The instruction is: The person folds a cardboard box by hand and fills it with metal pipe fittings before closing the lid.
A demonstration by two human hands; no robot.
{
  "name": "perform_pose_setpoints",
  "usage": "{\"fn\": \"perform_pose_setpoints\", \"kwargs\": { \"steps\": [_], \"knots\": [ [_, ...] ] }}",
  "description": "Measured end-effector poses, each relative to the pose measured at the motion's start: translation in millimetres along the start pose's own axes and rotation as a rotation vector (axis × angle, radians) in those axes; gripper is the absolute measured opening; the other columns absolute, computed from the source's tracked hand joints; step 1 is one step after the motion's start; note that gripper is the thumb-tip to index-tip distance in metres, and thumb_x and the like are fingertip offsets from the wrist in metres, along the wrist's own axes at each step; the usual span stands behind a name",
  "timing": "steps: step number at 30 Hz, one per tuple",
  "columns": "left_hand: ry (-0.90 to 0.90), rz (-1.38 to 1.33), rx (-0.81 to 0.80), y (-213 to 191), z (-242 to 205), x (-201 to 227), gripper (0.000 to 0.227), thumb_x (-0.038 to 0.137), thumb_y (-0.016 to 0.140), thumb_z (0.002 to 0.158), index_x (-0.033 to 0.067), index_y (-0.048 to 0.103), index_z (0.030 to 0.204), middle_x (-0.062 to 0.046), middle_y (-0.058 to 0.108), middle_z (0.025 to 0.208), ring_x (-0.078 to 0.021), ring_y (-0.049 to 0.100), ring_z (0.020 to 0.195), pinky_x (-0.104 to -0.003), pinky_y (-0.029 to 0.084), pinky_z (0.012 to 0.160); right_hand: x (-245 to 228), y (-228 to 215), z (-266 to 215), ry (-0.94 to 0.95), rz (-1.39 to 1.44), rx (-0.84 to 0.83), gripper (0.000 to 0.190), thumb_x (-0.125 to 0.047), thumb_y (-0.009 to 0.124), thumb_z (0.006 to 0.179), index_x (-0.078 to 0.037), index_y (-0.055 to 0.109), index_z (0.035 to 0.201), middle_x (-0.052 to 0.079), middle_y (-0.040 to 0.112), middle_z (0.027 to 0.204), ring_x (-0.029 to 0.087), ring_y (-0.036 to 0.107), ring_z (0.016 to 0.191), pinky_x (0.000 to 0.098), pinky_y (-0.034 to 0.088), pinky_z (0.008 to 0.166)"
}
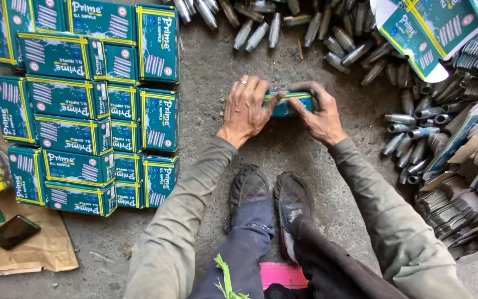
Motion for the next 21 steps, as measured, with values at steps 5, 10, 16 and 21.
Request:
{"fn": "perform_pose_setpoints", "kwargs": {
  "steps": [5,10,16,21],
  "knots": [
    [-0.111,0.109,0.120,-8.2,29.2,11.2,0.047,0.047,0.038,0.112,0.0147,0.056,0.084,-0.003,0.057,0.073,-0.0267,0.068,0.075,-0.043,0.056,0.078,-24.5,-5.5,19.2,-0.149,-0.174,0.140,0.024,-0.015,0.052,0.117,-0.004,0.074,0.114,0.017,0.069,0.098,0.039,0.067,0.096,0.0475,0.053,0.086],
    [-0.112,0.307,0.183,-14.9,48.7,28.1,0.023,0.024,0.044,0.110,0.0084,0.061,0.108,-0.010,0.065,0.100,-0.0240,0.060,0.086,-0.038,0.049,0.076,-87.8,-0.9,53.4,-0.283,-0.642,0.186,0.021,-0.015,0.045,0.114,-0.002,0.060,0.107,0.016,0.062,0.100,0.030,0.052,0.095,0.0425,0.040,0.082],
    [-0.272,0.347,0.123,6.9,44.4,0.3,0.018,0.016,0.051,0.101,0.0077,0.058,0.115,-0.012,0.066,0.104,-0.0297,0.064,0.092,-0.043,0.051,0.079,-31.1,14.7,59.2,-0.137,-0.602,0.072,0.020,-0.018,0.051,0.113,-0.002,0.051,0.101,0.019,0.057,0.092,0.035,0.051,0.082,0.0478,0.041,0.073],
    [-0.281,-0.023,0.255,-16.7,5.0,-1.3,0.020,0.027,0.054,0.107,0.0091,0.056,0.114,-0.010,0.058,0.095,-0.0348,0.065,0.093,-0.046,0.053,0.081,-42.4,-24.4,27.9,-0.001,-0.080,0.036,0.023,-0.018,0.071,0.111,-0.004,0.064,0.128,0.018,0.071,0.108,0.032,0.071,0.103,0.0435,0.056,0.090]
  ]
}}
Point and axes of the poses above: each hand's wrist, its own z-axis towards the middle knuckle, its own y-axis out of the palm, x = y × z, the point moved 2 cm from there along z, towards the middle knuckle
